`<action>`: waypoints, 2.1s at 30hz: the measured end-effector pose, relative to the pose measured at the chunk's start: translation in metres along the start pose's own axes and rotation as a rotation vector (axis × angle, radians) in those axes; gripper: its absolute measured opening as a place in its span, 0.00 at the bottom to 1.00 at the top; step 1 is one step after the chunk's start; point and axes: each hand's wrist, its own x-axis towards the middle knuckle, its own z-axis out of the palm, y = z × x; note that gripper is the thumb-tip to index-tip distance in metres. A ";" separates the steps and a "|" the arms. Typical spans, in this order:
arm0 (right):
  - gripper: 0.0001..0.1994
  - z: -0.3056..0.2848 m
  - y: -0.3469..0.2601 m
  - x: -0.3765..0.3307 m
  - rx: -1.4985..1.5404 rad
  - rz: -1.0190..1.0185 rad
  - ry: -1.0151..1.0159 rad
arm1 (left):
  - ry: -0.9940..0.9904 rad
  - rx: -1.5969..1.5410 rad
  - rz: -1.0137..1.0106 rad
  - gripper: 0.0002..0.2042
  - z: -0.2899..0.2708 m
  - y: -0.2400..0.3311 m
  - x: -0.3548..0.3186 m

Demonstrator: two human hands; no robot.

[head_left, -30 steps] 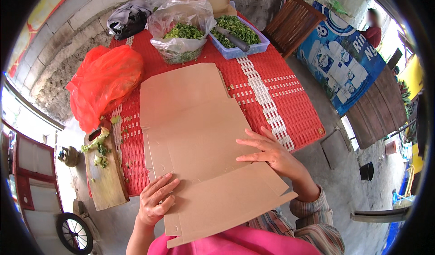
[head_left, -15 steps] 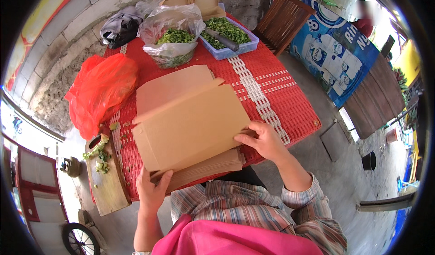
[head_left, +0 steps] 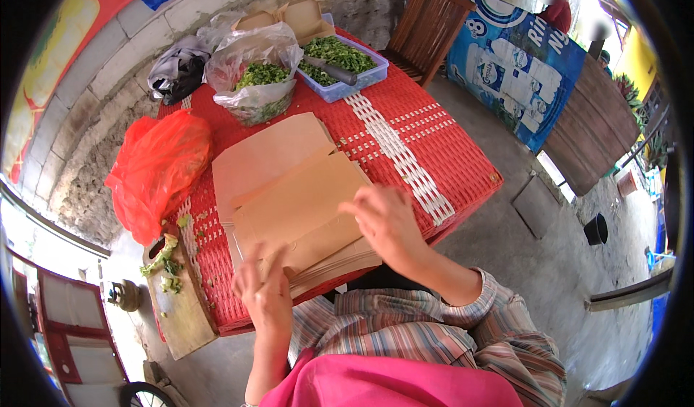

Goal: The person assembles flat cardboard food containers by folding the sides and tucking the tabs into slots to form a box shape. They handle the containers one at a time from a stack and place the finished boxes on the table.

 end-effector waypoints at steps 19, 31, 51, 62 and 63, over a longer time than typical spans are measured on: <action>0.15 0.008 -0.026 -0.030 0.320 -0.268 -0.108 | -0.265 -0.149 0.194 0.24 -0.015 -0.016 -0.027; 0.19 -0.028 0.038 -0.040 0.051 0.158 0.099 | -0.067 -0.254 -0.270 0.18 -0.015 -0.036 -0.034; 0.48 -0.043 0.050 -0.020 0.848 0.032 -0.273 | 0.219 -1.255 -0.569 0.04 -0.035 -0.049 0.005; 0.20 -0.009 0.059 -0.001 0.823 0.233 -0.320 | -0.024 -1.099 -0.344 0.30 -0.018 -0.066 -0.009; 0.20 -0.009 0.057 0.000 0.821 0.249 -0.324 | -0.028 -1.019 -0.368 0.32 -0.011 -0.067 -0.007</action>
